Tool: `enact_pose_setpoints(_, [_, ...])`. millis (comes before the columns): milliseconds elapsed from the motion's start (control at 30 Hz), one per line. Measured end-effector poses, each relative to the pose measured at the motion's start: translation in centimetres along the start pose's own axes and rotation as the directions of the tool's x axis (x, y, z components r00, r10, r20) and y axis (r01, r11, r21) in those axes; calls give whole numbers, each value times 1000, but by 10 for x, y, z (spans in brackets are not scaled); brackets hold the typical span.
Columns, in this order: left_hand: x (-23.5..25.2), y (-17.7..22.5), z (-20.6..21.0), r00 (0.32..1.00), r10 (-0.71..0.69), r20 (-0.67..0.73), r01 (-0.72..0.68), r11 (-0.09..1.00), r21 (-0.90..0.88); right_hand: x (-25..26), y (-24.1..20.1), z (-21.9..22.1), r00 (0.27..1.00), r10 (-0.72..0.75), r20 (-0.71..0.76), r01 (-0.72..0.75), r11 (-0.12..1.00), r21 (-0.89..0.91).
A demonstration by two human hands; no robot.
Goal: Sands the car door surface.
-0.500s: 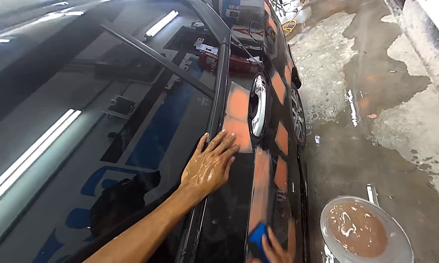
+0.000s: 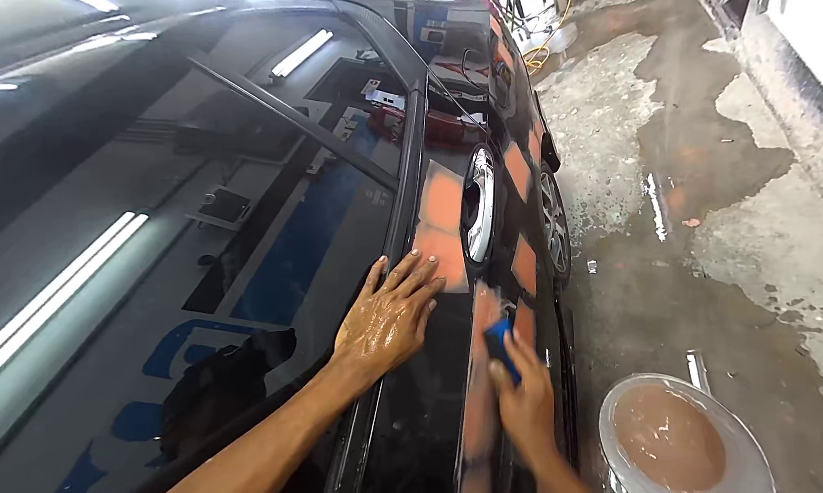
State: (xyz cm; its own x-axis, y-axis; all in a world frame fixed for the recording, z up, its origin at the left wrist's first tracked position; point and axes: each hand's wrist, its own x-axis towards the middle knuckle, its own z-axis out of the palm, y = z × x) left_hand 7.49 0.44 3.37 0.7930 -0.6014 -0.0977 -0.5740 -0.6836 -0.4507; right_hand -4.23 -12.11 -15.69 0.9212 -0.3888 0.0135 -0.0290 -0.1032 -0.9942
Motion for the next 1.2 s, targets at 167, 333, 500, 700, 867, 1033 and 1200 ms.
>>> enact_pose_setpoints(167, [-1, 0, 1, 1000, -4, 2, 4, 1000, 7, 17, -19, -2, 997, 68, 43, -67, 997, -33])
enact_pose_setpoints(333, [-1, 0, 2, 1000, -6, -6, 6, 1000, 3, 26, -21, 1, 1000, 16, 7, -16, 1000, -1])
enact_pose_setpoints(500, [-2, 2, 0, 1000, -6, -13, 6, 1000, 6, 44, -32, 0, 995, 88, 48, -86, 996, -35])
enact_pose_setpoints(700, [-4, 3, 1, 1000, -15, 6, 15, 1000, 11, 75, -27, 2, 992, 114, 49, -112, 993, -39])
enact_pose_setpoints(867, [-2, 2, 2, 1000, -14, -24, 15, 1000, 5, 47, -38, -1, 997, 60, 50, -61, 998, 12])
enact_pose_setpoints(1033, [-4, 4, 2, 1000, -14, -7, 14, 1000, -10, 74, -44, -2, 984, 160, 85, -154, 986, -70])
enact_pose_setpoints(1200, [-3, 1, 4, 1000, -14, -19, 14, 1000, 1, 75, -38, 2, 992, 115, 58, -111, 991, -69])
